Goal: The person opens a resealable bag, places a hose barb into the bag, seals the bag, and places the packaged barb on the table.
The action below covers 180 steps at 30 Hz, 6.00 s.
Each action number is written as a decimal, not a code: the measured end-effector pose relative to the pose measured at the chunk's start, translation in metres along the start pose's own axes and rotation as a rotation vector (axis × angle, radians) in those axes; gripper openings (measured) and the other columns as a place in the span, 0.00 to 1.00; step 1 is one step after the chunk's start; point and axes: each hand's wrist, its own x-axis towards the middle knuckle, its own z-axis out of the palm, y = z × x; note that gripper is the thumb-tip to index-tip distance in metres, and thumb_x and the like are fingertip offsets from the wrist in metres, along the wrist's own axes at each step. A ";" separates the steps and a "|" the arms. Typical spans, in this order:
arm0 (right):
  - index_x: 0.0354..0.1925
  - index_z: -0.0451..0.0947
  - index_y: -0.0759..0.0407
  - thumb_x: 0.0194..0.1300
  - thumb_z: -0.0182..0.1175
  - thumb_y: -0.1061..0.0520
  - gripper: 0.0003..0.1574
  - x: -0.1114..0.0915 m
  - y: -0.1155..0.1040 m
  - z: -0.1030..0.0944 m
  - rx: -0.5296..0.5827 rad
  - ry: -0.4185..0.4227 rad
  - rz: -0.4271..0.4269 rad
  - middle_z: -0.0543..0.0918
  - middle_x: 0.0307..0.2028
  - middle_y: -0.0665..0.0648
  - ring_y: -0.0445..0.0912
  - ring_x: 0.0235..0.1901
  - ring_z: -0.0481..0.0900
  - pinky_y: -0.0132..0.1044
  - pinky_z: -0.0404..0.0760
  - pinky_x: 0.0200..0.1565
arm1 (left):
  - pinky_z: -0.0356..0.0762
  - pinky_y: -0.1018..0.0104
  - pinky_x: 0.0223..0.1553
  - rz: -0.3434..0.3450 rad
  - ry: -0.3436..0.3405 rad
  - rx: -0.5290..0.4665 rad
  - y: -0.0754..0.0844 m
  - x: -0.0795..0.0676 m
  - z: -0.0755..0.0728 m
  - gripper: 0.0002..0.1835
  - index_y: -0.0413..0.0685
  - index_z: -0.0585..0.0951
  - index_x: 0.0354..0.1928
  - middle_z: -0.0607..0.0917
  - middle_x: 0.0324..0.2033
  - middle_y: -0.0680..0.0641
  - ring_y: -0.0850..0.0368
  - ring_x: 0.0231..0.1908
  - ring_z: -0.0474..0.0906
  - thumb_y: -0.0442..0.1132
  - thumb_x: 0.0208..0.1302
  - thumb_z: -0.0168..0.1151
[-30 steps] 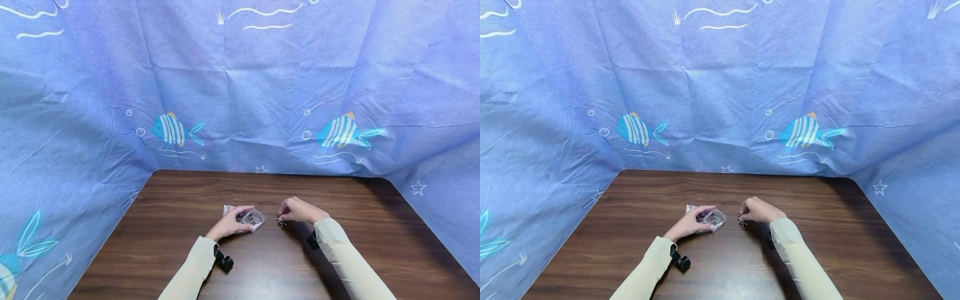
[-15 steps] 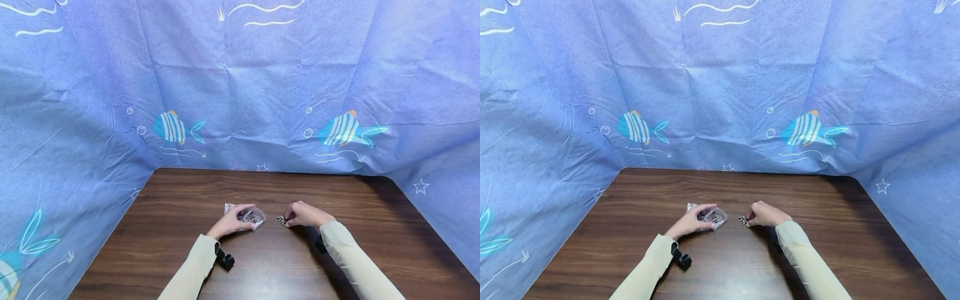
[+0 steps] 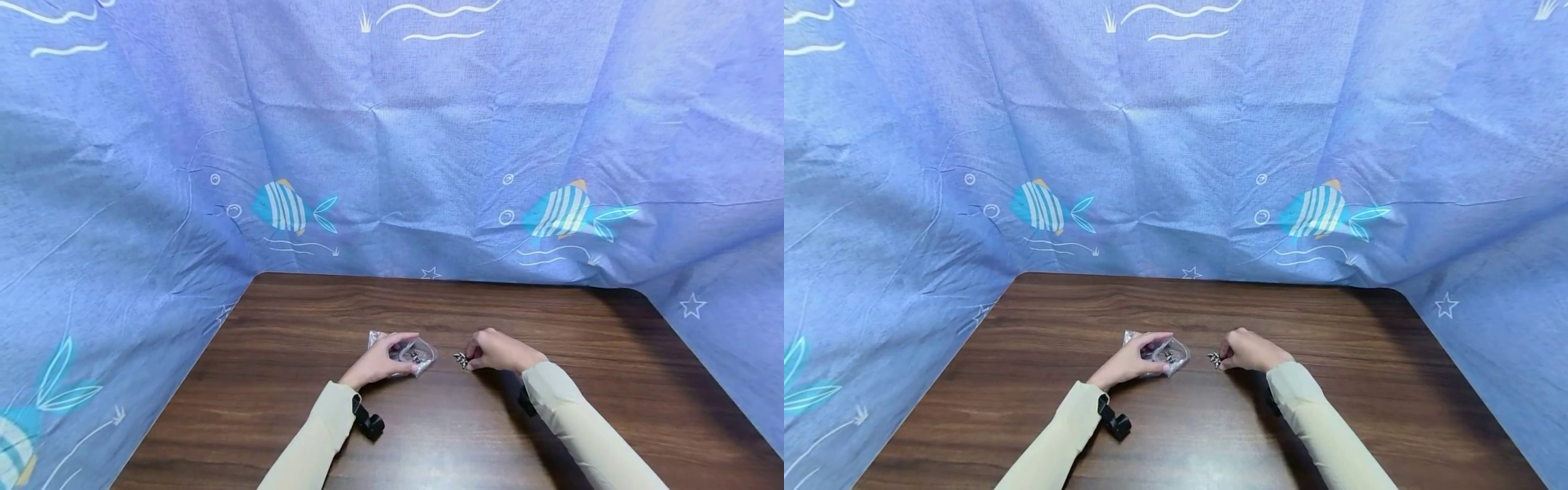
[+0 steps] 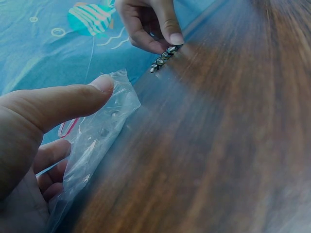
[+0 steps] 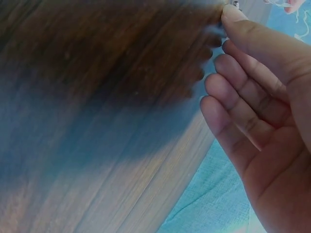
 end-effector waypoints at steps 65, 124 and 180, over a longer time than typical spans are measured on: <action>0.31 0.84 0.61 0.58 0.64 0.62 0.02 0.023 -0.024 -0.022 -0.085 0.048 -0.116 0.84 0.28 0.49 0.37 0.29 0.79 0.28 0.79 0.35 | 0.68 0.52 0.58 -0.002 -0.007 -0.017 0.002 -0.002 0.000 0.35 0.56 0.72 0.66 0.76 0.59 0.48 0.50 0.57 0.69 0.49 0.56 0.71; 0.33 0.84 0.59 0.58 0.67 0.58 0.05 0.003 0.002 -0.012 0.018 -0.008 0.025 0.85 0.29 0.48 0.34 0.29 0.78 0.29 0.78 0.35 | 0.69 0.59 0.53 0.020 0.026 0.008 -0.004 0.000 0.003 0.35 0.55 0.73 0.65 0.78 0.55 0.49 0.55 0.50 0.69 0.49 0.53 0.72; 0.31 0.84 0.59 0.54 0.69 0.64 0.04 0.009 0.000 0.003 0.021 -0.032 -0.061 0.81 0.24 0.47 0.32 0.24 0.72 0.26 0.73 0.29 | 0.70 0.55 0.55 0.008 0.017 0.000 -0.003 -0.005 0.004 0.34 0.58 0.73 0.65 0.77 0.57 0.47 0.52 0.53 0.70 0.49 0.55 0.71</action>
